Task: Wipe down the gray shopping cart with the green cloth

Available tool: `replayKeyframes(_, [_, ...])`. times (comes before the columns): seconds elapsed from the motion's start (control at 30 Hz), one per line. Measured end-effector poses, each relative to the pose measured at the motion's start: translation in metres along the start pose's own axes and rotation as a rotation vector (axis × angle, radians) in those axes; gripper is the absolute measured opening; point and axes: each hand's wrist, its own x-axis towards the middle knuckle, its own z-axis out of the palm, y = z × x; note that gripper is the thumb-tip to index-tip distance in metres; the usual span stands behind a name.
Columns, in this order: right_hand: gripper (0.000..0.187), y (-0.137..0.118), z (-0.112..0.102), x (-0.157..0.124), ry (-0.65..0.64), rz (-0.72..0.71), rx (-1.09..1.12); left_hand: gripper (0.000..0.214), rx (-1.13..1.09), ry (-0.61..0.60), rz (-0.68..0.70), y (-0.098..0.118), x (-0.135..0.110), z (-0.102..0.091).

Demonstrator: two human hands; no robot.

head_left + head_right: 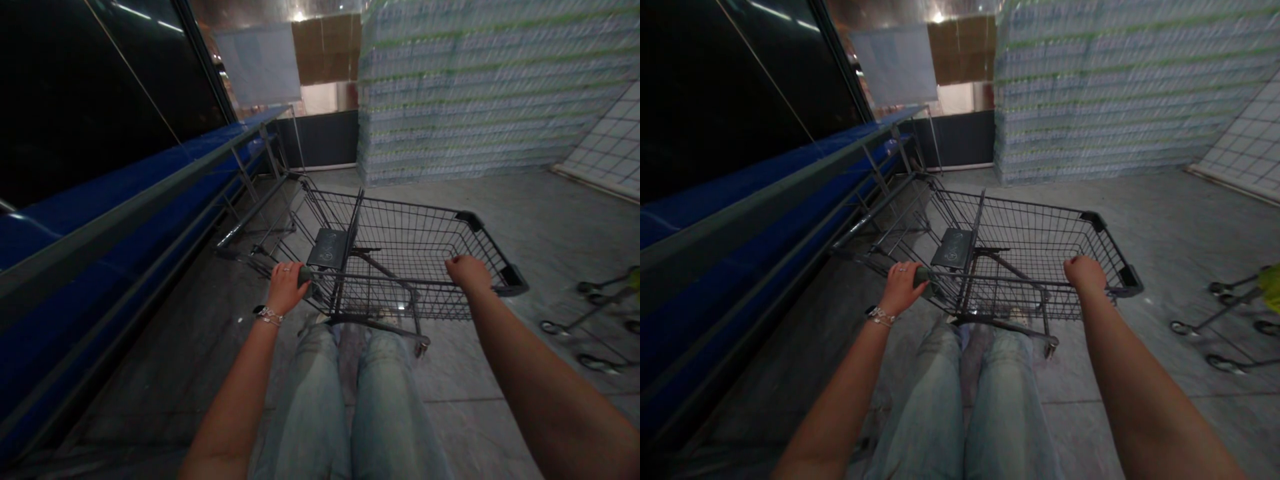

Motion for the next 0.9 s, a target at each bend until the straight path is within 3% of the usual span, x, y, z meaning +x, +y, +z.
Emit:
replayKeyframes(0.17, [0.043,-0.001,-0.001,0.000,-0.011,0.004,-0.006,0.042,-0.021,-0.004,-0.022,0.001,0.000,-0.002])
replayKeyframes(0.33, [0.042,-0.005,-0.003,-0.006,0.009,0.030,-0.013,0.066,-0.040,-0.035,-0.005,0.004,0.001,-0.004])
replayKeyframes(0.43, [0.041,-0.007,-0.004,-0.009,0.016,0.044,-0.002,0.075,-0.036,-0.038,0.019,0.017,0.003,-0.002])
replayKeyframes(0.9, [0.042,-0.008,-0.006,-0.010,-0.002,0.026,-0.007,0.094,-0.036,-0.108,0.121,0.151,0.021,0.018])
